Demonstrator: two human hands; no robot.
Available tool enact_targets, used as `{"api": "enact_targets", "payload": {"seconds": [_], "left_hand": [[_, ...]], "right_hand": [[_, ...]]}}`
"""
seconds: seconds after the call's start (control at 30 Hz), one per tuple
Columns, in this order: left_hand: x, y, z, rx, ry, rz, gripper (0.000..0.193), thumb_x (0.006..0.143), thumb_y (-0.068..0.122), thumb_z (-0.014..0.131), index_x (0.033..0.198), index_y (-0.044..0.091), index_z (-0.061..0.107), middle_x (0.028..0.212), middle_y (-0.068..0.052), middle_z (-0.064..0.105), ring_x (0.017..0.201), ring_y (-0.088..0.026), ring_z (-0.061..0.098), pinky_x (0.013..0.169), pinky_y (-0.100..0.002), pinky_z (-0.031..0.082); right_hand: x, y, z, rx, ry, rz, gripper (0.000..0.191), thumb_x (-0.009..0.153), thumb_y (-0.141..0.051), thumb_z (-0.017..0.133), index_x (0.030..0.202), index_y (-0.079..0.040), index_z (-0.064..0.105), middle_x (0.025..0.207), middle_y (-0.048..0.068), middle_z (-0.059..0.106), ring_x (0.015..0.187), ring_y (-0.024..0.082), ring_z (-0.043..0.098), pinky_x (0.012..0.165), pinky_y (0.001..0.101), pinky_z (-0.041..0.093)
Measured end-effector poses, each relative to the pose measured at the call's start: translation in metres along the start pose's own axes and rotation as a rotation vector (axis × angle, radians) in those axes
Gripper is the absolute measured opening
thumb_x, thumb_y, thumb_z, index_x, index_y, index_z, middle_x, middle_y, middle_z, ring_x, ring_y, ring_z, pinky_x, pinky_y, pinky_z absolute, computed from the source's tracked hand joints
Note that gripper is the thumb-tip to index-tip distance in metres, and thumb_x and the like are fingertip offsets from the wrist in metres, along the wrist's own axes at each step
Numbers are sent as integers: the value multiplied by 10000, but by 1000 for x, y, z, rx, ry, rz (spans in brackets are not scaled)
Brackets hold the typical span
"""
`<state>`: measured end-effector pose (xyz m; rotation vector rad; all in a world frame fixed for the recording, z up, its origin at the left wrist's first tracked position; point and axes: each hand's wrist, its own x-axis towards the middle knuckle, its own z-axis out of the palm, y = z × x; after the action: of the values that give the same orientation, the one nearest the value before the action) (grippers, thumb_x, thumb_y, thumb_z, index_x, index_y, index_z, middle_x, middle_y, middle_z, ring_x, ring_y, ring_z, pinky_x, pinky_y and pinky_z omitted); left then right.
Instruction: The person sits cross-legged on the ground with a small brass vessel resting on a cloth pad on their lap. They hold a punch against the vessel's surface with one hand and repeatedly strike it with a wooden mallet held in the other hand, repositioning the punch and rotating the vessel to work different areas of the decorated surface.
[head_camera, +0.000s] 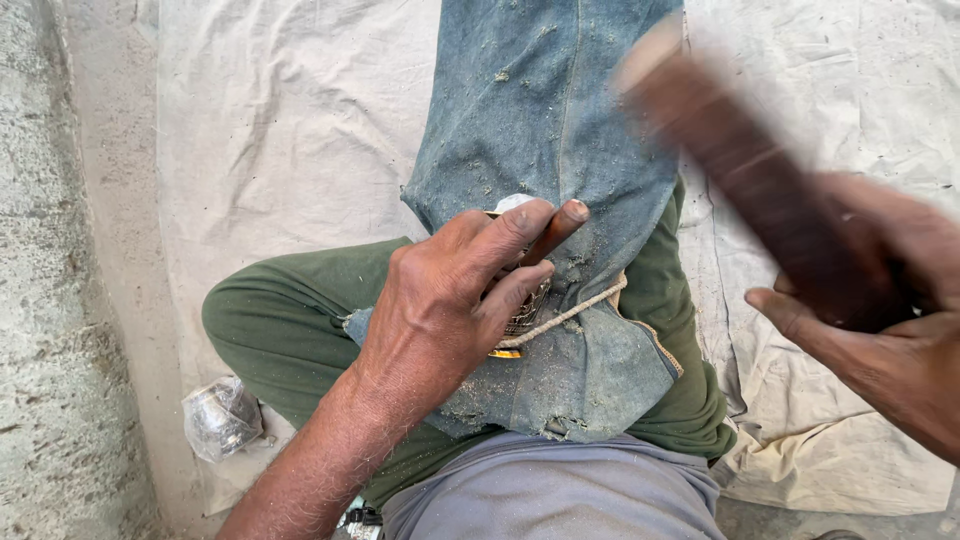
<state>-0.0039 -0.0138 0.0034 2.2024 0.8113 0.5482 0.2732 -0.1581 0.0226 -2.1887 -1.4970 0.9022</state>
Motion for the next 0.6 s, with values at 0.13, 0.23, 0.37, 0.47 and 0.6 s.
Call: {"api": "enact_targets", "payload": {"seconds": [0.13,0.23,0.37,0.47,0.6], "left_hand": [[-1,2,0,27,-21,-49,454,918,174,808,1329,128,620,893,-100,656,742,-264,698,623,-396,570],[-1,3,2,-15,-12,-146,440,907,196,803,1306,143,623,874,-67,669,709,-196,727,636,-346,613],[-2,2,0,-4,16,-76,459,918,185,808,1330,135,613,917,-76,675,727,-217,706,633,-364,593],[-4,2,-1,13,28,-56,462,921,178,810,1340,138,620,890,-79,661,724,-232,690,631,-385,576],[-5,3,2,-16,23,-98,430,923,182,805,1312,142,624,879,-74,659,712,-215,699,621,-375,580]], "right_hand": [[0,2,-2,-81,61,-229,582,772,27,748,1339,-17,624,991,136,739,817,174,746,696,290,603],[0,5,-3,-70,12,109,484,842,-34,820,1276,-21,606,939,156,688,785,239,713,677,356,618],[2,4,-4,-54,59,-188,628,779,22,763,1385,-20,605,1056,143,748,911,188,755,787,320,626],[3,-1,-4,10,104,-266,599,778,25,754,1353,7,587,1073,159,735,976,214,740,822,341,608],[6,-11,-3,-6,90,-70,705,823,-19,828,1484,-49,586,991,138,706,866,209,766,753,326,615]]}}
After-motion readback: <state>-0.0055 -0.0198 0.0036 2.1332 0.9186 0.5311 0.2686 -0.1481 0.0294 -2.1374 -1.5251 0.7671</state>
